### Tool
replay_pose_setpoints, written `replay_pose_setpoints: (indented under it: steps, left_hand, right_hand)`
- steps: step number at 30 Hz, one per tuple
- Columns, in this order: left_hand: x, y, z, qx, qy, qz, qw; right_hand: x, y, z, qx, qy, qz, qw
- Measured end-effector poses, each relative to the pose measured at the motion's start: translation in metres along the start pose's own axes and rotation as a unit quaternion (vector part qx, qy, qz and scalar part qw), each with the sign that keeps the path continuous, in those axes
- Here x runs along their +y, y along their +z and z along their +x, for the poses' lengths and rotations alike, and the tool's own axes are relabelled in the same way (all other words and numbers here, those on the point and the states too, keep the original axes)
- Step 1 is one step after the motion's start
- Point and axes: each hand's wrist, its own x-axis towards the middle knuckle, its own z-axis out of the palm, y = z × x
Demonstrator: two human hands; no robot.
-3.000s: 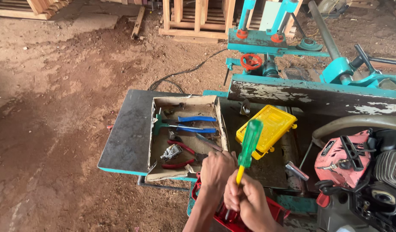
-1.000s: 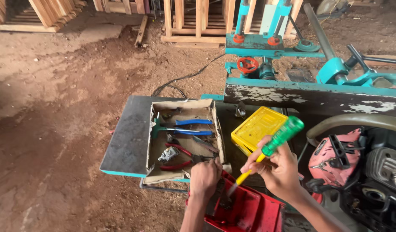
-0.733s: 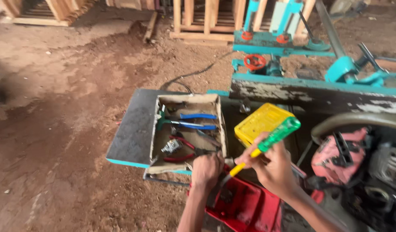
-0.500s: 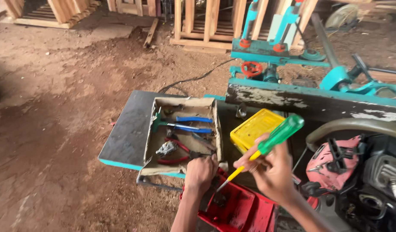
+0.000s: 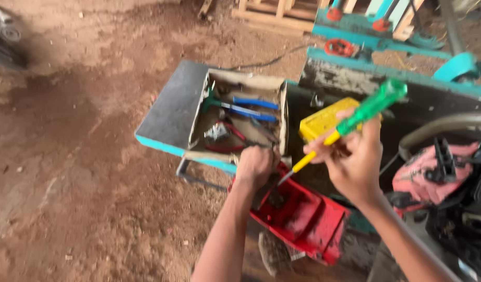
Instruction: The person uses a screwdriver to scrape and clean the interior of a red plastic housing component. They then switch to a small brush to sweep out debris from the same component. The task is performed on a workbench in a workshop environment.
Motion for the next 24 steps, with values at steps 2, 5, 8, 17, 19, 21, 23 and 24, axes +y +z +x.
replay_pose_setpoints:
  steps: [2, 5, 8, 17, 19, 21, 23, 24]
  left_hand:
    - [0.004, 0.007, -0.005, -0.003, -0.006, 0.003, 1.0]
    - [0.006, 0.004, -0.005, 0.04, -0.021, -0.058, 0.997]
    - [0.01, -0.007, -0.007, 0.049, -0.034, -0.068, 0.996]
    - [0.009, -0.002, -0.007, 0.085, -0.018, -0.067, 0.994]
    - [0.011, -0.005, -0.01, 0.072, -0.024, -0.074, 0.994]
    - [0.012, -0.007, -0.01, 0.065, -0.033, -0.081, 0.994]
    - [0.012, -0.01, -0.01, 0.06, -0.035, -0.084, 0.994]
    - [0.011, -0.012, -0.011, 0.059, -0.033, -0.083, 0.994]
  right_hand:
    - [0.003, 0.002, 0.0, -0.002, 0.026, 0.03, 0.999]
    - [0.003, -0.001, -0.006, -0.006, 0.028, 0.042, 0.999]
    - [-0.001, -0.002, -0.001, -0.013, -0.021, 0.058, 0.998]
    - [0.003, -0.005, -0.007, -0.009, -0.002, 0.044, 0.999]
    - [0.0, -0.003, -0.004, -0.013, -0.005, 0.045, 0.999]
    - [0.0, -0.001, -0.002, -0.018, -0.02, 0.033, 0.999]
    - [0.0, -0.001, -0.004, -0.02, -0.013, 0.037, 0.999]
    - [0.001, -0.001, -0.005, -0.021, -0.011, 0.038, 0.999]
